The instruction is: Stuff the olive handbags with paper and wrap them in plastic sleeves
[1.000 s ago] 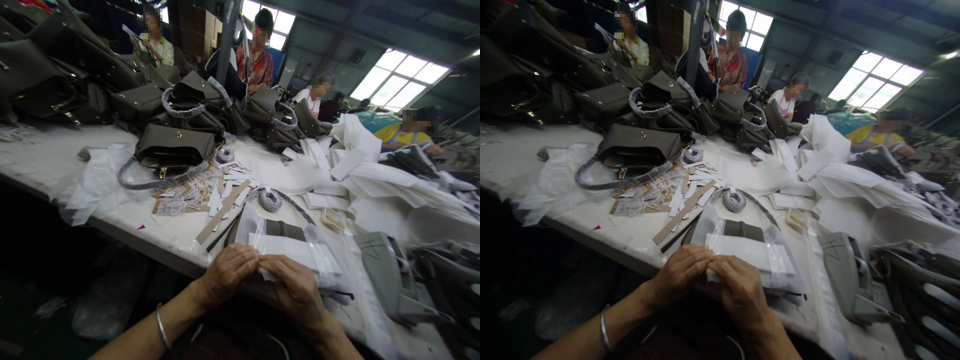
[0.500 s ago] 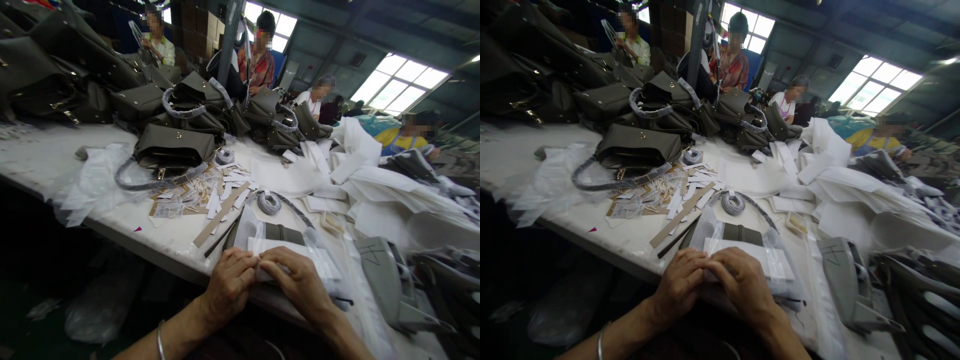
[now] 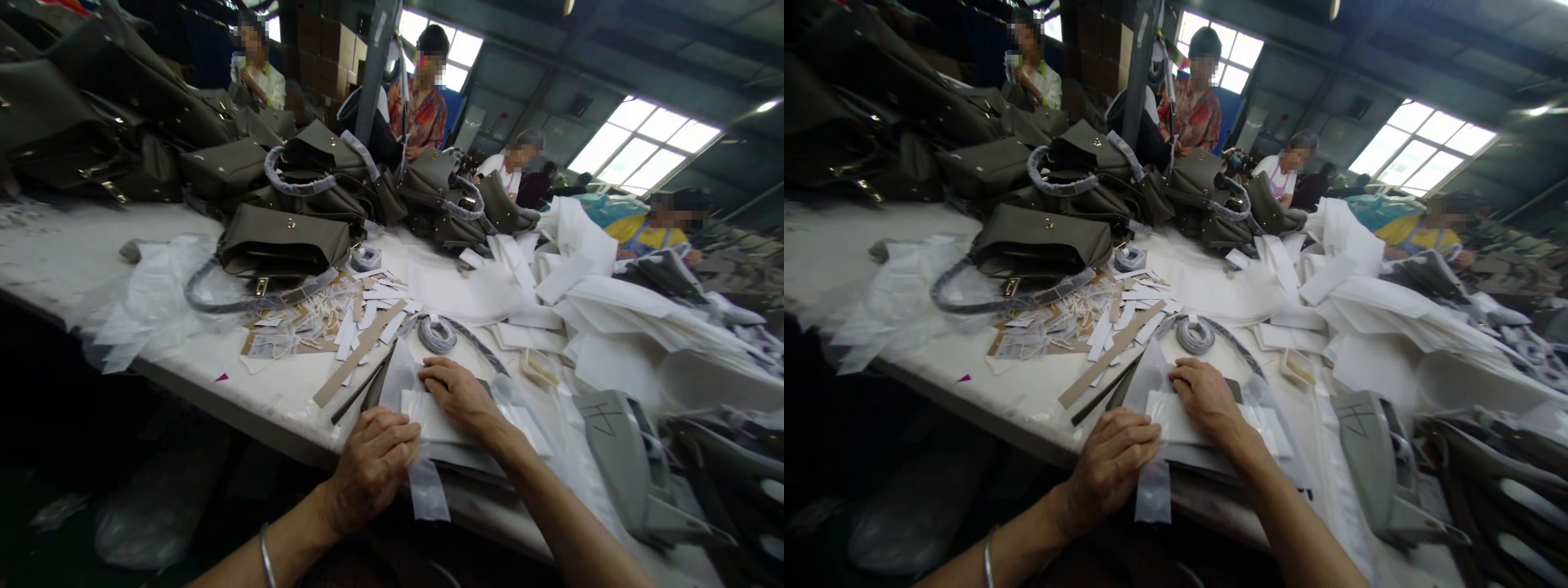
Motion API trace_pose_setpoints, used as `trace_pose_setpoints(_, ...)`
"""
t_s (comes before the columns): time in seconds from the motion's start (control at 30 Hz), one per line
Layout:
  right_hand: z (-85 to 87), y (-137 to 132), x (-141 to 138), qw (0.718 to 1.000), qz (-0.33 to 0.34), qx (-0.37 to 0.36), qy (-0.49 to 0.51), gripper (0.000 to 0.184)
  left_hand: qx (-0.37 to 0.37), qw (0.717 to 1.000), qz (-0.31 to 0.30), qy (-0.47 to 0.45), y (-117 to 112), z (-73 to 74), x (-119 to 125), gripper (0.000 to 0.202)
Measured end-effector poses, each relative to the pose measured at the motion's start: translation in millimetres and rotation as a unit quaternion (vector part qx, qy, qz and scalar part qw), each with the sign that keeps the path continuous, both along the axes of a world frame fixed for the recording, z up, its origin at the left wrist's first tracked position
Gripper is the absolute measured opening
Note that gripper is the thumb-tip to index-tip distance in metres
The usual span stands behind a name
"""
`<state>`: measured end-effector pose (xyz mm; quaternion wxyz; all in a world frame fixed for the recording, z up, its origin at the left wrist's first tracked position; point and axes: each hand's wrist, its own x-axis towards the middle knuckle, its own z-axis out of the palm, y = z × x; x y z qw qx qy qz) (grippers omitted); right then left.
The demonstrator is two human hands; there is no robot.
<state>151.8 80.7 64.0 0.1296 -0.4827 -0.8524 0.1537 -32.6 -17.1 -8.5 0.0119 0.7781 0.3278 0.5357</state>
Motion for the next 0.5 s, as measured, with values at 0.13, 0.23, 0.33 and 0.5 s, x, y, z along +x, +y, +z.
trace_pose_setpoints(0.13,-2.7,-2.6,12.3,0.994,-0.057,0.008,0.09,0.022,0.013,1.0,-0.016,-0.003,0.1,-0.7,-1.5,0.018)
trace_pose_setpoints(0.23,-6.9,-2.7,13.0,0.992,-0.089,0.016,0.086,0.027,0.02,0.999,-0.034,-0.016,0.2,-0.6,-2.0,0.015)
trace_pose_setpoints(0.33,-7.4,-0.9,4.8,0.997,-0.062,0.002,0.044,0.031,0.012,0.999,-0.042,-0.025,0.5,0.9,-2.3,0.015)
trace_pose_setpoints(0.5,-6.5,9.3,-4.0,0.997,-0.031,-0.026,0.064,0.027,0.007,0.999,-0.042,-0.016,1.3,1.1,-2.6,0.016)
